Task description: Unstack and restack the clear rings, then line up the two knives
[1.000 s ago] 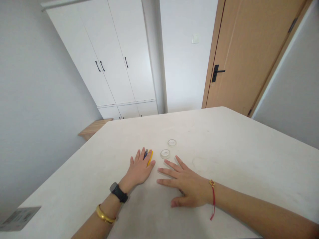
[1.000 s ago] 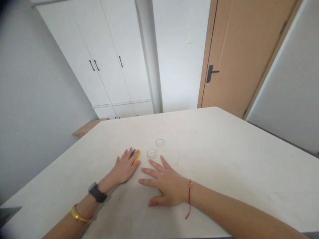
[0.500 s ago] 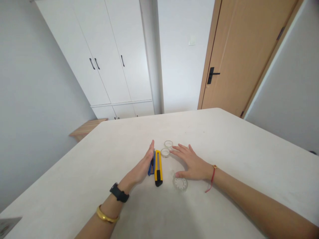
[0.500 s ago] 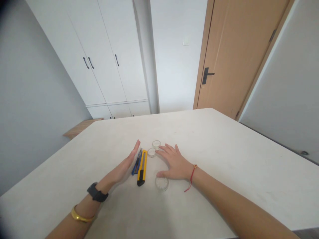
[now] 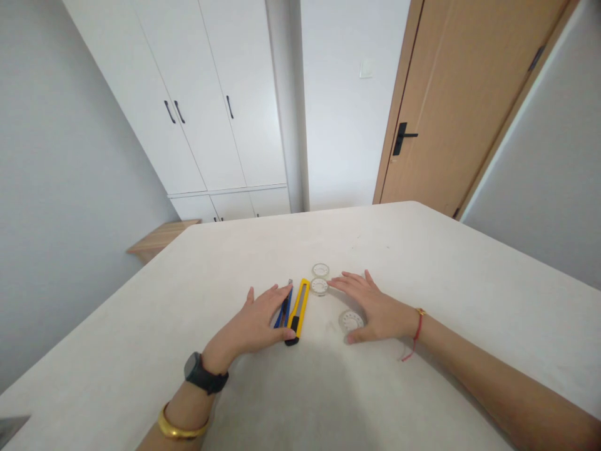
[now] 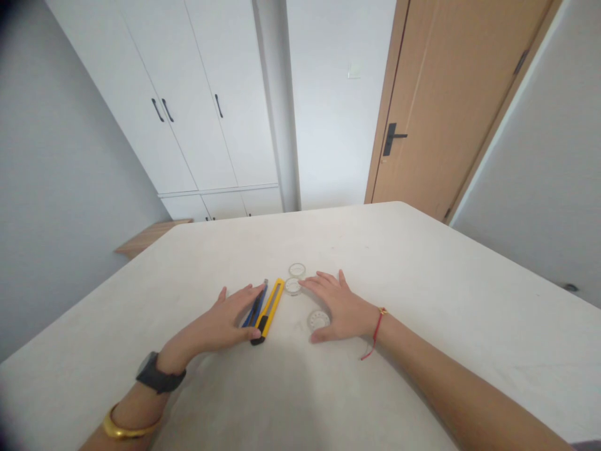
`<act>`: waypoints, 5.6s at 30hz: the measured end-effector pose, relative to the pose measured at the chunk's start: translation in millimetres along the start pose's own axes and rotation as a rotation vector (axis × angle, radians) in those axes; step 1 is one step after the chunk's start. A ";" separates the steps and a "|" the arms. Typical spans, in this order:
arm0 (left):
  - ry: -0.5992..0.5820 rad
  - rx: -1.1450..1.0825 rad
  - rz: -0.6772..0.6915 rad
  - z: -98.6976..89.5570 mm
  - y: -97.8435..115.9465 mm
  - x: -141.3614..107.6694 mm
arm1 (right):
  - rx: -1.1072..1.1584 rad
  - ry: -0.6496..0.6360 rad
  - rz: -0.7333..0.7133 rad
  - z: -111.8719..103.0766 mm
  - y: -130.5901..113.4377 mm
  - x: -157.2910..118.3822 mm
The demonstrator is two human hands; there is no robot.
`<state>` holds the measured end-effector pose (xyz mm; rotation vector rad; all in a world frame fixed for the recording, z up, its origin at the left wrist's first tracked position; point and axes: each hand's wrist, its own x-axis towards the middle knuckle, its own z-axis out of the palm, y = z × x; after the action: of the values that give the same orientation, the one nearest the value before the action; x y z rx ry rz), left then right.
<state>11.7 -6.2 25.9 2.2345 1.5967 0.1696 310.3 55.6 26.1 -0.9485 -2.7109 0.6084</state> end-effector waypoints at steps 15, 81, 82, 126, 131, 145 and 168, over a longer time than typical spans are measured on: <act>0.560 -0.498 -0.065 -17.7 -36.2 12.3 | 0.371 0.466 0.182 -14.8 47.2 29.9; 0.742 -0.666 -0.207 2.8 -50.4 6.0 | 0.314 0.350 0.172 -6.9 81.5 42.6; 0.743 -0.664 -0.210 2.8 -50.5 6.0 | 0.319 0.335 0.162 -7.2 80.9 42.3; 0.759 -0.597 -0.183 -5.0 -46.7 4.9 | 0.038 0.255 0.176 5.4 45.1 104.5; 0.764 -0.594 -0.178 -4.8 -46.5 5.1 | 0.020 0.264 0.150 8.2 46.8 106.0; 0.751 -0.565 -0.185 -3.0 -48.7 4.0 | 0.170 0.337 0.058 -10.3 43.7 88.2; 0.743 -0.553 -0.194 -3.7 -51.3 3.3 | 0.276 0.302 0.130 -11.1 64.4 41.9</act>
<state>-33.6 12.0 9.5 1.6408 1.7865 1.3295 316.9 131.2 9.7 -1.0517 -2.2463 0.7709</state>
